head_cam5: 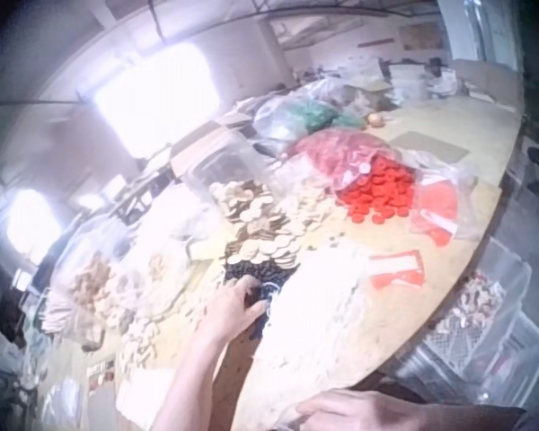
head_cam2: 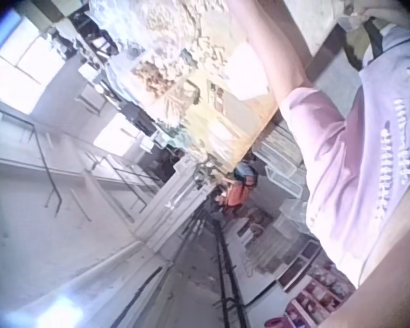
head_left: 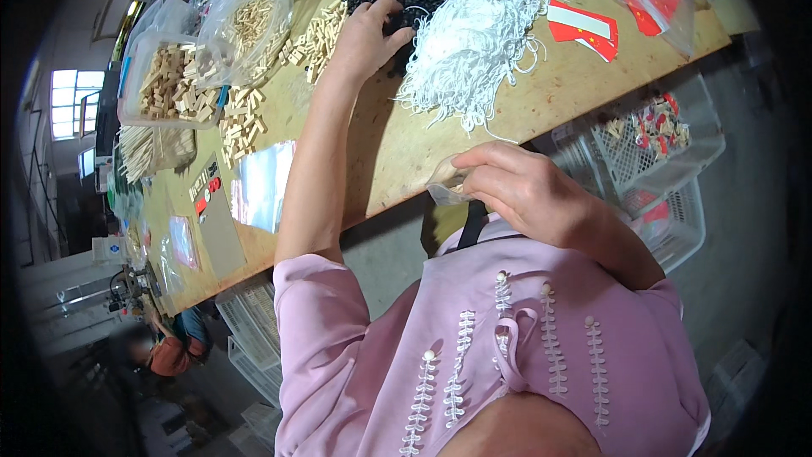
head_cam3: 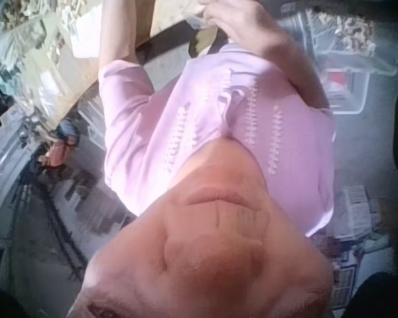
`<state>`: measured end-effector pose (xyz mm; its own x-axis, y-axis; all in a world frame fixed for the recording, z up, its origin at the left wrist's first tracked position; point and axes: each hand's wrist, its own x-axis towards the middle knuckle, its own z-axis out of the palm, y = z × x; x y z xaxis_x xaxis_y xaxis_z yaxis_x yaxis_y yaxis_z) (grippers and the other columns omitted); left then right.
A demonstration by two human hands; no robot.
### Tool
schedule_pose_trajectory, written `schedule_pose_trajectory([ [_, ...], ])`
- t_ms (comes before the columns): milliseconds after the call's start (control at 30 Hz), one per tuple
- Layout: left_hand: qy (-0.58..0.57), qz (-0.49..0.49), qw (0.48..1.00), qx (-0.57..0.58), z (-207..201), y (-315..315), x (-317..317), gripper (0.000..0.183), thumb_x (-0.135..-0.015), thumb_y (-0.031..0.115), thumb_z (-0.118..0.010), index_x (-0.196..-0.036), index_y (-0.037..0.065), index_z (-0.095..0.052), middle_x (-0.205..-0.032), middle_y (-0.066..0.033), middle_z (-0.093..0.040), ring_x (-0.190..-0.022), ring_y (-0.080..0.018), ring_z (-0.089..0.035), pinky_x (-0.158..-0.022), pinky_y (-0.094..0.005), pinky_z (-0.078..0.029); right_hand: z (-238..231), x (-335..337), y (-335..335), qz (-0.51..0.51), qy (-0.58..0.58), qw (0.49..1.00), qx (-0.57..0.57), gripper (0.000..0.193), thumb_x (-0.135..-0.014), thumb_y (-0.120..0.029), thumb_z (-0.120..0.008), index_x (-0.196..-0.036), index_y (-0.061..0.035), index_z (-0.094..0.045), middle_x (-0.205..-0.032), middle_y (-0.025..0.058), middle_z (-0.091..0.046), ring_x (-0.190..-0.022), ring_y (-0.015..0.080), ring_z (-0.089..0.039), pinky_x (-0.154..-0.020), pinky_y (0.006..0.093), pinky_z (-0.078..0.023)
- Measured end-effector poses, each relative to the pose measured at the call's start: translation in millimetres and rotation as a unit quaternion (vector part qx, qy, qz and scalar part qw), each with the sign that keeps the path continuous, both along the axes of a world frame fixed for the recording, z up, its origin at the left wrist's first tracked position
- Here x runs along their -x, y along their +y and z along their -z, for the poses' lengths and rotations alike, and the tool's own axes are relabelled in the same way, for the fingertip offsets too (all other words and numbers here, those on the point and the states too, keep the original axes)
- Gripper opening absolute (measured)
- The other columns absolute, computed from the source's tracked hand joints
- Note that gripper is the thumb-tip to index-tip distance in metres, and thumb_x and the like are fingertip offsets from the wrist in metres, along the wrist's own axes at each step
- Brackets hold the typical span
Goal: The person assembles small craft kits by placing wooden pieces, black beads, white string, and red paper into clear plastic bags. The person handles each item by hand and seals the bags after filling them.
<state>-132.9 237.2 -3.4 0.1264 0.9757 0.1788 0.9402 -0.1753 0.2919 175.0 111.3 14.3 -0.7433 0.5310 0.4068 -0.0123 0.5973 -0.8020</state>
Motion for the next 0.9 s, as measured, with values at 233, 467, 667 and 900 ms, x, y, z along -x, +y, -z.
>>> schedule_pose_trajectory([
  [233,-0.125,-0.068,0.990,0.005,1,-9,-2,0.028,-0.092,0.015,-0.079,-0.119,0.006,-0.075,-0.096,-0.0134,-0.077,-0.082,-0.0215,-0.074,-0.076,-0.0341,-0.059,5,-4,1,0.001,-0.010,1.000,0.005,0.017,-0.085,0.008,-0.073,-0.101,0.0026,-0.068,-0.119,0.0184,-0.067,-0.102,0.0338,-0.070,-0.084,0.0379,-0.058],
  [467,-0.248,-0.142,0.957,0.052,-6,-9,-5,0.022,-0.099,0.014,-0.073,-0.117,0.001,-0.075,-0.085,-0.0073,-0.075,-0.070,-0.0100,-0.067,-0.063,-0.0255,-0.055,6,-7,-1,-0.007,-0.015,1.000,0.010,0.016,-0.085,0.009,-0.071,-0.099,0.0031,-0.067,-0.118,0.0183,-0.067,-0.101,0.0336,-0.070,-0.083,0.0380,-0.057],
  [667,-0.742,-0.153,0.624,0.189,4,-9,14,0.023,-0.104,0.012,-0.062,-0.116,-0.007,-0.064,-0.089,-0.0041,-0.059,-0.064,-0.0049,-0.047,-0.047,-0.0201,-0.036,9,-6,-3,-0.021,-0.022,0.999,0.018,0.013,-0.087,0.008,-0.071,-0.098,0.0043,-0.067,-0.117,0.0193,-0.067,-0.100,0.0336,-0.070,-0.083,0.0378,-0.058],
  [900,-0.964,-0.091,0.219,0.118,6,-55,10,0.034,-0.105,0.000,-0.035,-0.132,-0.013,-0.049,-0.133,-0.0309,-0.058,-0.111,-0.0371,-0.065,-0.094,-0.0449,-0.061,7,-6,-5,-0.031,-0.046,0.998,0.027,0.013,-0.087,0.007,-0.071,-0.100,0.0054,-0.068,-0.117,0.0206,-0.068,-0.100,0.0359,-0.070,-0.084,0.0394,-0.057],
])
